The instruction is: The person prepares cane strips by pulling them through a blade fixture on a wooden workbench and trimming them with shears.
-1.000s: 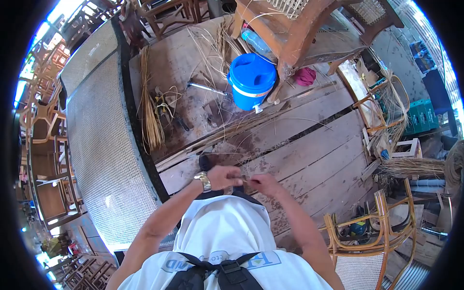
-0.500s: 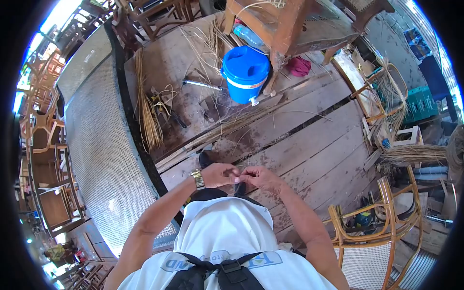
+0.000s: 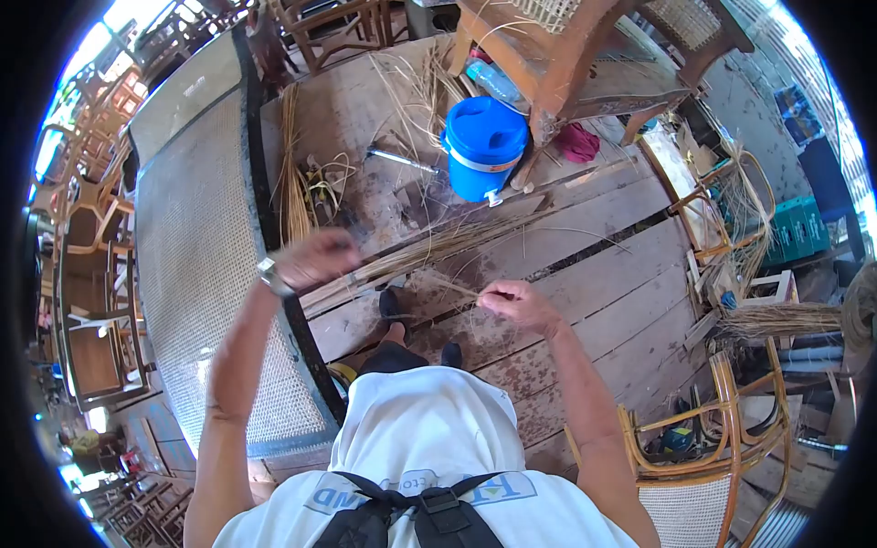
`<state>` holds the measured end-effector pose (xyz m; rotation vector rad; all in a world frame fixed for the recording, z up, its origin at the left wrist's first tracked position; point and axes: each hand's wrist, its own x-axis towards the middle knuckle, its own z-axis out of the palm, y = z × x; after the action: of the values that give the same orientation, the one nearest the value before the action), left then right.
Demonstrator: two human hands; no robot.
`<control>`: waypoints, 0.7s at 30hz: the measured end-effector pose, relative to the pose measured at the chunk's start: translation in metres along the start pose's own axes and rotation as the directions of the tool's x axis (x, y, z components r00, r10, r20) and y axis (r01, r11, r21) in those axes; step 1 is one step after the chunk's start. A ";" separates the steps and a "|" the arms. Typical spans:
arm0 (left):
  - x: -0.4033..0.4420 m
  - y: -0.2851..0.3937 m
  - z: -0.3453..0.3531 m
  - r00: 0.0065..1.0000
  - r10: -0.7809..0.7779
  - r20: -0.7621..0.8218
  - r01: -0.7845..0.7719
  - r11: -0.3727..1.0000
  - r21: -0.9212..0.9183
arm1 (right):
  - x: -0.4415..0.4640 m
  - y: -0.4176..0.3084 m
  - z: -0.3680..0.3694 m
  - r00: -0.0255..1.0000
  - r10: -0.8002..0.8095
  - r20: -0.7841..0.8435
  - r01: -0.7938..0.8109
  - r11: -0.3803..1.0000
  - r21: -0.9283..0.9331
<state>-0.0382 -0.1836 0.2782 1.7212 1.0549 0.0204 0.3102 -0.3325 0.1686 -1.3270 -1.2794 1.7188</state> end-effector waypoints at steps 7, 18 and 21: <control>-0.125 -0.179 -0.243 0.700 -0.243 -0.671 -0.422 0.618 -0.663 | -0.063 0.149 -0.121 0.919 0.298 -0.259 -0.346 0.924 -0.162; -0.305 -0.333 -0.357 0.321 -0.504 -0.802 -0.397 0.697 -0.597 | -0.104 0.195 -0.153 0.819 0.390 -0.421 -0.558 0.714 -0.423; -0.318 -0.341 -0.351 0.261 -0.533 -0.805 -0.346 0.726 -0.594 | -0.098 0.194 -0.152 0.803 0.408 -0.433 -0.577 0.714 -0.397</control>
<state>-0.6163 -0.1078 0.3111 0.7213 1.7391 1.4556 0.5013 -0.4369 0.0181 -2.3540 -1.3069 1.4241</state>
